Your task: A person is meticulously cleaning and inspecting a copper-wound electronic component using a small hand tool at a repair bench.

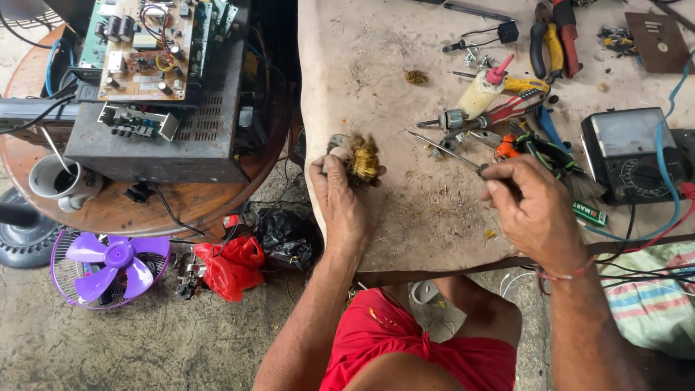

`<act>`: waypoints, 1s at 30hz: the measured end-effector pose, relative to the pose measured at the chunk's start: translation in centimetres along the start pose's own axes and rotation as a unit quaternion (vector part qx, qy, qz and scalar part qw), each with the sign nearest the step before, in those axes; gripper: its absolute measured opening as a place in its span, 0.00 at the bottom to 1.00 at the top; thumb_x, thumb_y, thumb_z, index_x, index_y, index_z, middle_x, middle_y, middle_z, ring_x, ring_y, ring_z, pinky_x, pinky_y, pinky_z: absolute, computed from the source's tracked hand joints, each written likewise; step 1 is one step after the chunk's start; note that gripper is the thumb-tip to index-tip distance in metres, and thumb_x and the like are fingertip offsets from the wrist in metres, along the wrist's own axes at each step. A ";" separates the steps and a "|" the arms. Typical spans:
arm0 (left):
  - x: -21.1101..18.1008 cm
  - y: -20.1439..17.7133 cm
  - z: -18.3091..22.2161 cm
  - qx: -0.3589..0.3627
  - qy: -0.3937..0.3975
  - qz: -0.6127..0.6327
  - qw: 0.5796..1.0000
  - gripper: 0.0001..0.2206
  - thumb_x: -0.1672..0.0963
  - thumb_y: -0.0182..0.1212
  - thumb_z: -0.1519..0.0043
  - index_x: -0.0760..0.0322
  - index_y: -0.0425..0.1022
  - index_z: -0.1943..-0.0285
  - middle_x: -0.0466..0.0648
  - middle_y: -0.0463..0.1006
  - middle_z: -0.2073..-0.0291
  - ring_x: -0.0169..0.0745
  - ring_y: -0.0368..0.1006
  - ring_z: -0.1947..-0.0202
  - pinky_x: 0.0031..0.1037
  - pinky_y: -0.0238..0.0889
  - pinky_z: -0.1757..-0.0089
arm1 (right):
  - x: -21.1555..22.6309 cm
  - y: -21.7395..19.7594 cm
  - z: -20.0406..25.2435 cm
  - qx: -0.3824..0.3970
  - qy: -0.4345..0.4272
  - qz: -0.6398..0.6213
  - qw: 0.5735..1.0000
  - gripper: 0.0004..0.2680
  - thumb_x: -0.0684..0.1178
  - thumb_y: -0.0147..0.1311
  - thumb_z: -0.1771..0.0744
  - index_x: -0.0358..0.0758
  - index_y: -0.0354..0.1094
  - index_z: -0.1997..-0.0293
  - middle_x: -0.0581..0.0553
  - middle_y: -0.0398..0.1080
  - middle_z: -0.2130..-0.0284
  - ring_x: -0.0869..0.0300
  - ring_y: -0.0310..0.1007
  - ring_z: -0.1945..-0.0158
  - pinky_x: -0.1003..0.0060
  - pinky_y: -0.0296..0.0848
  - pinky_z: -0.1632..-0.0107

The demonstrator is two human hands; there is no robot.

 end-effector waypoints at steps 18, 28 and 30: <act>-1.4 1.6 1.2 0.055 0.123 -0.350 0.927 0.20 0.48 0.36 0.26 0.68 0.55 0.38 0.59 0.60 0.52 0.63 0.61 0.41 0.67 0.54 0.40 | 3.6 1.2 0.6 -0.128 -0.166 0.211 0.955 0.08 0.42 0.57 0.30 0.41 0.77 0.45 0.44 0.75 0.54 0.49 0.77 0.48 0.55 0.72 0.46; -1.1 2.9 2.1 0.099 0.163 -0.362 0.912 0.18 0.51 0.37 0.26 0.69 0.57 0.38 0.54 0.61 0.59 0.52 0.63 0.52 0.53 0.63 0.48 | 9.1 5.5 -3.4 -0.131 -0.203 0.240 0.940 0.05 0.48 0.60 0.31 0.47 0.77 0.51 0.49 0.75 0.61 0.56 0.78 0.55 0.62 0.72 0.56; -1.2 3.1 2.2 0.105 0.175 -0.354 0.913 0.16 0.52 0.37 0.26 0.70 0.57 0.39 0.50 0.61 0.61 0.47 0.64 0.57 0.46 0.68 0.53 | 8.8 5.7 -3.5 -0.155 -0.196 0.274 0.929 0.04 0.49 0.60 0.30 0.48 0.77 0.53 0.50 0.74 0.62 0.57 0.77 0.56 0.62 0.71 0.57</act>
Point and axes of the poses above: each hand's wrist, its own z-axis away from the middle knuckle, its own y-axis out of the palm, x = y × z, the point moved 8 cm from there along -z, towards the middle knuckle
